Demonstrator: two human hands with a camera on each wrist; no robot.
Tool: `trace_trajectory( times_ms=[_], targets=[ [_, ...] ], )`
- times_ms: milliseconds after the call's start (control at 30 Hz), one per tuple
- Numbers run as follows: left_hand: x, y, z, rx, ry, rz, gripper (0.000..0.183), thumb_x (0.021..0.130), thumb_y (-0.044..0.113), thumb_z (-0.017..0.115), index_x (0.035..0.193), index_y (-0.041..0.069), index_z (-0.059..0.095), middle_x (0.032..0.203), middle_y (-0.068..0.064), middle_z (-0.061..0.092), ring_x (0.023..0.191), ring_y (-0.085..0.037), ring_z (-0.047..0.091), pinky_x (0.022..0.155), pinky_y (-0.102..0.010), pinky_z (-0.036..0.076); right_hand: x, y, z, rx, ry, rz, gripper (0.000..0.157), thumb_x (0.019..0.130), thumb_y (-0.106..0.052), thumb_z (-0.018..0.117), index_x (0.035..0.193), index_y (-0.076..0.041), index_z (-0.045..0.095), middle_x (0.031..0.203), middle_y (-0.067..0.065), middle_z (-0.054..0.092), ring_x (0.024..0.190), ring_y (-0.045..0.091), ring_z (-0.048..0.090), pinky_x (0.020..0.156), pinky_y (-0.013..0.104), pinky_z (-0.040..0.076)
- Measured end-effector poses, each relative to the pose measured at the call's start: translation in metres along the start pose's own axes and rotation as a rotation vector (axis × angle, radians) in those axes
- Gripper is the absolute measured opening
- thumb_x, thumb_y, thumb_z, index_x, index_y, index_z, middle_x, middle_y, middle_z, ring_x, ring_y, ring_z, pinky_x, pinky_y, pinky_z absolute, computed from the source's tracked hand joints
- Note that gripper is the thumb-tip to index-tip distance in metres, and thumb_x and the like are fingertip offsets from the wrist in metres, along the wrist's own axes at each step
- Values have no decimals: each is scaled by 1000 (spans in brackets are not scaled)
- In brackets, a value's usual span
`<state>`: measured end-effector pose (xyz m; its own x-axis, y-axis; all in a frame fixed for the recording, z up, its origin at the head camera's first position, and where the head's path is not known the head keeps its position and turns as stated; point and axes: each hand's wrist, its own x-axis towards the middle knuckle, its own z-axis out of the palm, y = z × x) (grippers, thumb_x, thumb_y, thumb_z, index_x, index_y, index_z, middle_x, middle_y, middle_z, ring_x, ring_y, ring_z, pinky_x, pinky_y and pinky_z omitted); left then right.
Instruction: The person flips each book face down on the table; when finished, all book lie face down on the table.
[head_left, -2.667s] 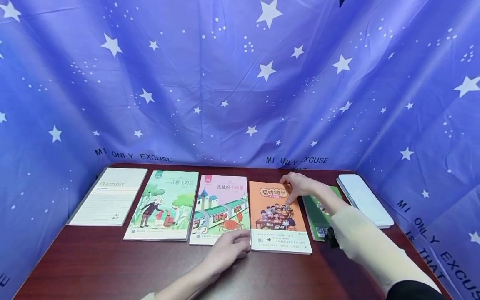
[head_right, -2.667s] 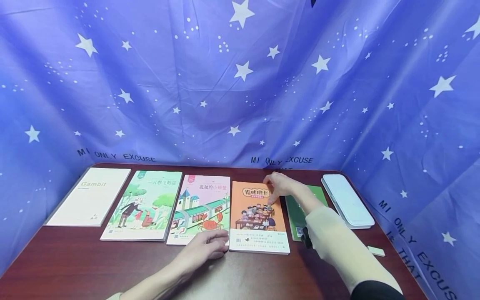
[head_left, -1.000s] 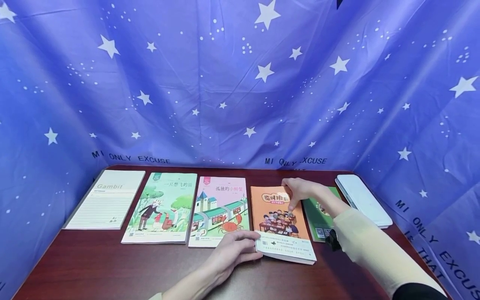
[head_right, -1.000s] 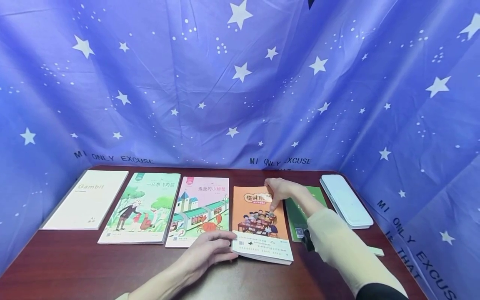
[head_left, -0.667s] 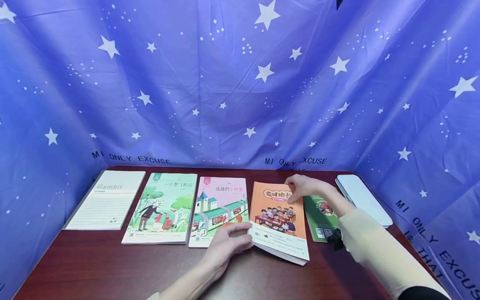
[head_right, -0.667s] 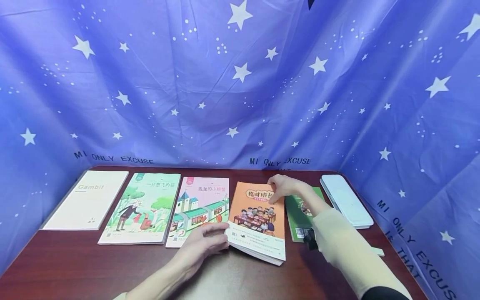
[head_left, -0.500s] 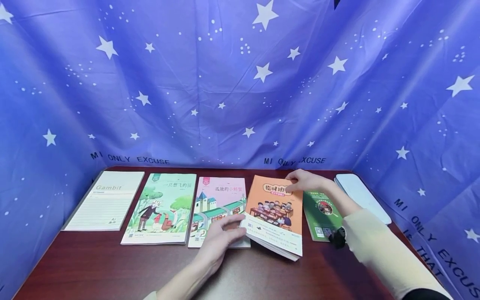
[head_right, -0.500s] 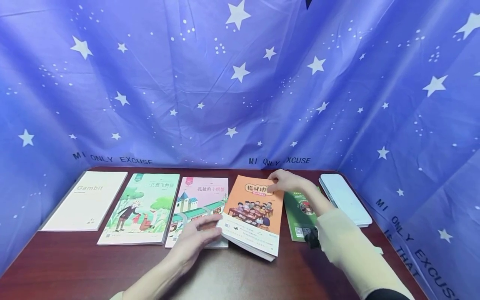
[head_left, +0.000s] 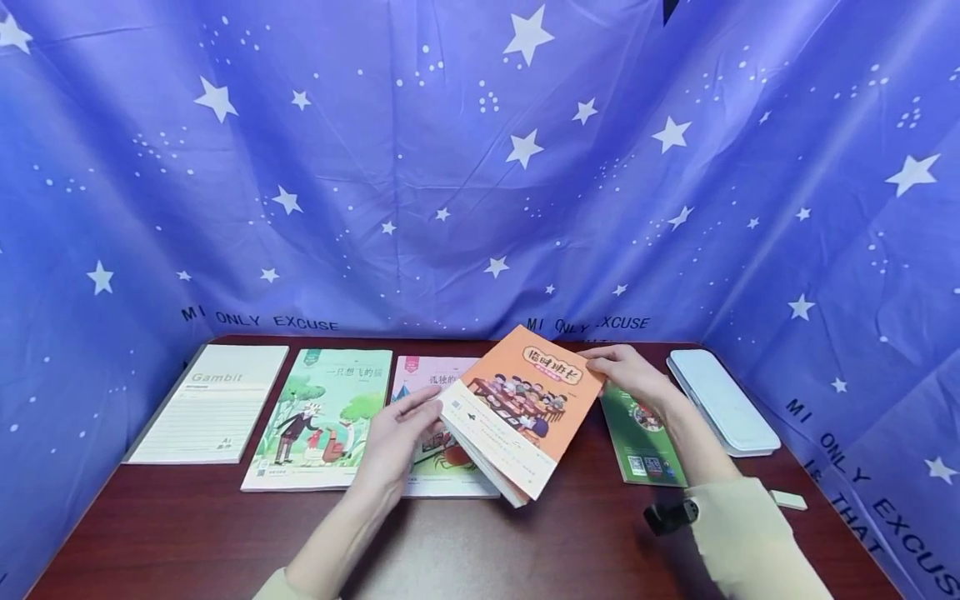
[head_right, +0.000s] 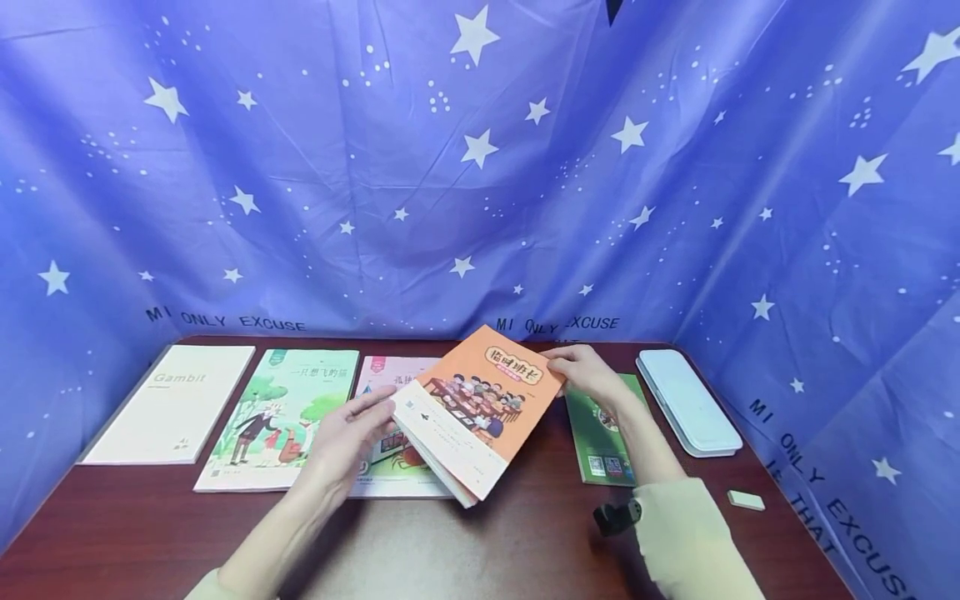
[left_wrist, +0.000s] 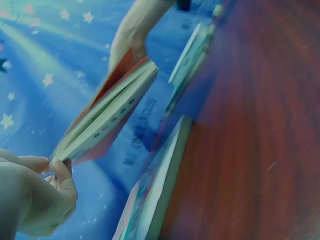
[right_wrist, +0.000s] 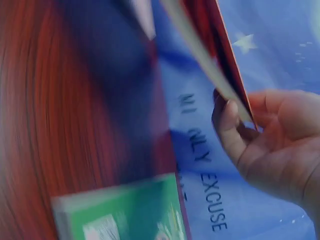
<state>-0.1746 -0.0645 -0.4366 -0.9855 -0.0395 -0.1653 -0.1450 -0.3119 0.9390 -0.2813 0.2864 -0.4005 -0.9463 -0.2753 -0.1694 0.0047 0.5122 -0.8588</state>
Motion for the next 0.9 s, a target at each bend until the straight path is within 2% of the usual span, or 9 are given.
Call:
trace_trajectory(
  times_ms=[133,200,233,367,467,567,667,900],
  targets=[
    [9,7,-7,-25,30,2,42,97,9,69,136,-4,62,128,-15,68,87,-5,69,81,-16,61,-12,1,12,242,50,9,48,107,-12,49,145,17,44,93,-5,76,74,4,69,65,21,59],
    [11,9,-11,-34,44,-5,42,97,10,69,136,-4,63,125,-13,69,85,-4,68,81,-16,60,-19,2,17,348,54,-6,48,107,-12,50,144,19,43,93,-9,76,78,3,70,68,19,59],
    [13,10,-13,-39,48,-6,43,98,10,69,137,-4,62,124,-11,69,84,-3,68,81,-15,60,-22,2,20,406,60,-10,45,107,-11,51,141,18,47,92,-9,76,79,3,70,69,19,60],
    [18,15,-22,-46,68,-9,44,98,10,69,139,-4,60,113,-2,72,81,-2,68,81,-15,60,-34,6,32,660,84,-23,19,104,-5,55,114,0,71,91,-5,78,82,5,72,74,18,61],
    [21,20,-27,-58,79,4,45,99,10,68,140,-5,58,108,3,72,80,0,68,83,-15,60,-41,7,40,804,71,-41,26,104,-2,54,98,-12,77,92,-2,78,83,5,72,77,17,61],
    [23,24,-32,-68,95,22,44,100,9,66,140,-6,58,104,6,72,79,0,67,83,-15,60,-44,8,47,859,37,-64,28,106,-3,52,100,-13,78,96,-2,78,86,5,71,79,16,61],
    [25,27,-35,-69,97,41,44,100,10,65,141,-7,57,102,8,73,80,0,67,82,-14,59,-45,6,51,848,28,-73,26,107,-7,52,101,-13,77,97,-3,77,86,5,71,79,15,60],
    [24,27,-42,-15,109,58,41,101,11,64,139,-5,59,97,12,75,86,-2,67,81,-16,60,-45,3,61,732,117,-26,25,106,-13,56,94,-21,76,80,-12,71,69,-2,62,64,11,54]
  ],
)
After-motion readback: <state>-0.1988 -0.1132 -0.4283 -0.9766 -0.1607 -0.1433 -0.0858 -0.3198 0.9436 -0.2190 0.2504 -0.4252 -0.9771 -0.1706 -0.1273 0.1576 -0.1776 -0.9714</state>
